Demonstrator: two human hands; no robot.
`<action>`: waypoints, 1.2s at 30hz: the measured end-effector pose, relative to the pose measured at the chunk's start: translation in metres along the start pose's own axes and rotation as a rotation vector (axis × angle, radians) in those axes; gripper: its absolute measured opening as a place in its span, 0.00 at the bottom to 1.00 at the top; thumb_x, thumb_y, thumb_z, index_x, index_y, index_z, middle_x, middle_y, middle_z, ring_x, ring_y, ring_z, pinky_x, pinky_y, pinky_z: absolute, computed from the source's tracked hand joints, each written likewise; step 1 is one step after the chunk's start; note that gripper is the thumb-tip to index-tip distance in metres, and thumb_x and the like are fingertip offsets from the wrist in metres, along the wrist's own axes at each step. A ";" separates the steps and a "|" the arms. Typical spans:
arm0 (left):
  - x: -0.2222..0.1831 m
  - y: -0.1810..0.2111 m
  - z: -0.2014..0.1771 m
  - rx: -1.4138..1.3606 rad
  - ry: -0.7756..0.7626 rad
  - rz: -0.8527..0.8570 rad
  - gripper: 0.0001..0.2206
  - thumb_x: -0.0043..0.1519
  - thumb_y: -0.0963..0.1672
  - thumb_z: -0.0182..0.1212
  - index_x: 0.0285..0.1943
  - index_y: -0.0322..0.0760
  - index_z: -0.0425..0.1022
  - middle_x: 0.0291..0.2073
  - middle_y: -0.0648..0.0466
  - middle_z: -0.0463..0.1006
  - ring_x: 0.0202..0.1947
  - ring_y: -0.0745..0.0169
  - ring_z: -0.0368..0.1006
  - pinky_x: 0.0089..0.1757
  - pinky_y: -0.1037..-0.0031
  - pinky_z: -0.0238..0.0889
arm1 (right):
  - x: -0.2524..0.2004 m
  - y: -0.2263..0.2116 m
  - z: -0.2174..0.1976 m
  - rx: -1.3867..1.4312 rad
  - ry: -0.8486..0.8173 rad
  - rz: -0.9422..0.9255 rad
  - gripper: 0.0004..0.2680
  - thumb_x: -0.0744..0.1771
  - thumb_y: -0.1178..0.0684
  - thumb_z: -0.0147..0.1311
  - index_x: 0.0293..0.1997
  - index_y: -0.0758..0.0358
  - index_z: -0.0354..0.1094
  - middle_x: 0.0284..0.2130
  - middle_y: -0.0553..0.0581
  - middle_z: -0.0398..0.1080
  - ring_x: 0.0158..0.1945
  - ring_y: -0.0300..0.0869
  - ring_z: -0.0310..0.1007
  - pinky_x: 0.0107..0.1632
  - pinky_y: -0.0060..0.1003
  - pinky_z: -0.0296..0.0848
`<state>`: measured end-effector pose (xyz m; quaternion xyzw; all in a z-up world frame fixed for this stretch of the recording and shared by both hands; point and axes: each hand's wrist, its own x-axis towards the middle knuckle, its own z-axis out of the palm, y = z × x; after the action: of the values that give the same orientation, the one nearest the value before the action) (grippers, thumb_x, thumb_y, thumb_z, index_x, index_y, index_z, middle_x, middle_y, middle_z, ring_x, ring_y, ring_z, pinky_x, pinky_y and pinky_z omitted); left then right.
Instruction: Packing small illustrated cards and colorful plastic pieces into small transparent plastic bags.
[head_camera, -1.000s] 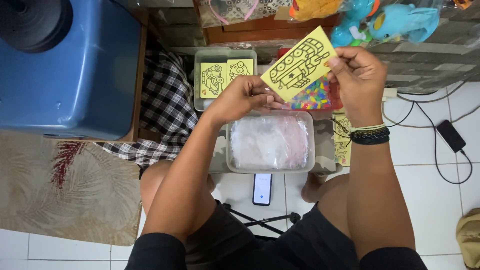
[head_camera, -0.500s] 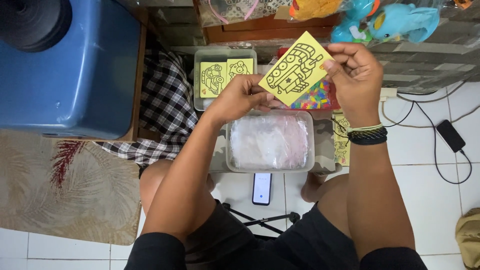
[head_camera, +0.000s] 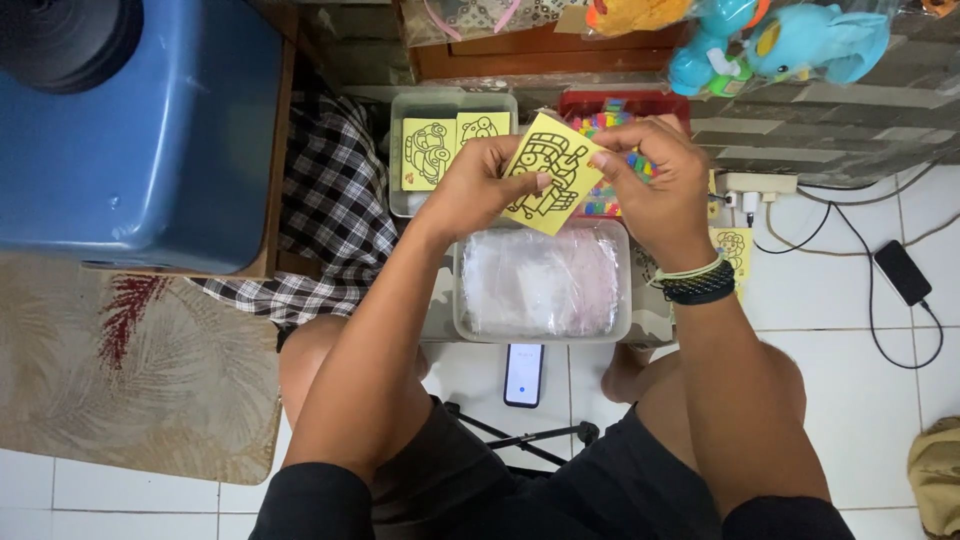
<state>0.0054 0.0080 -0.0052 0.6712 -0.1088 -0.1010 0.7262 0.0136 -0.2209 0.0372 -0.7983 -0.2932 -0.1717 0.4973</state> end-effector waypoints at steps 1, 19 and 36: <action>-0.002 0.003 0.002 -0.001 0.001 0.000 0.04 0.59 0.37 0.67 0.42 0.30 0.80 0.24 0.52 0.81 0.26 0.73 0.76 0.30 0.78 0.75 | 0.002 -0.007 0.000 0.000 -0.001 0.000 0.04 0.68 0.61 0.67 0.45 0.67 0.79 0.30 0.60 0.73 0.38 0.49 0.68 0.48 0.42 0.66; -0.004 0.012 0.003 0.010 0.023 0.061 0.12 0.59 0.37 0.70 0.51 0.33 0.81 0.28 0.53 0.82 0.28 0.75 0.74 0.33 0.83 0.68 | -0.012 0.026 0.009 0.288 -0.163 0.398 0.06 0.66 0.60 0.67 0.43 0.69 0.75 0.40 0.57 0.66 0.40 0.34 0.72 0.39 0.24 0.74; -0.006 0.016 -0.008 0.208 0.235 0.071 0.09 0.61 0.34 0.64 0.49 0.30 0.80 0.29 0.58 0.79 0.24 0.77 0.68 0.27 0.84 0.64 | 0.000 0.094 -0.021 -0.336 -0.163 0.303 0.04 0.67 0.64 0.61 0.43 0.68 0.77 0.34 0.57 0.79 0.32 0.39 0.76 0.37 0.31 0.76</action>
<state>0.0026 0.0189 0.0105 0.7458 -0.0566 0.0161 0.6636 0.0745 -0.2710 -0.0189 -0.9159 -0.1764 -0.0765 0.3524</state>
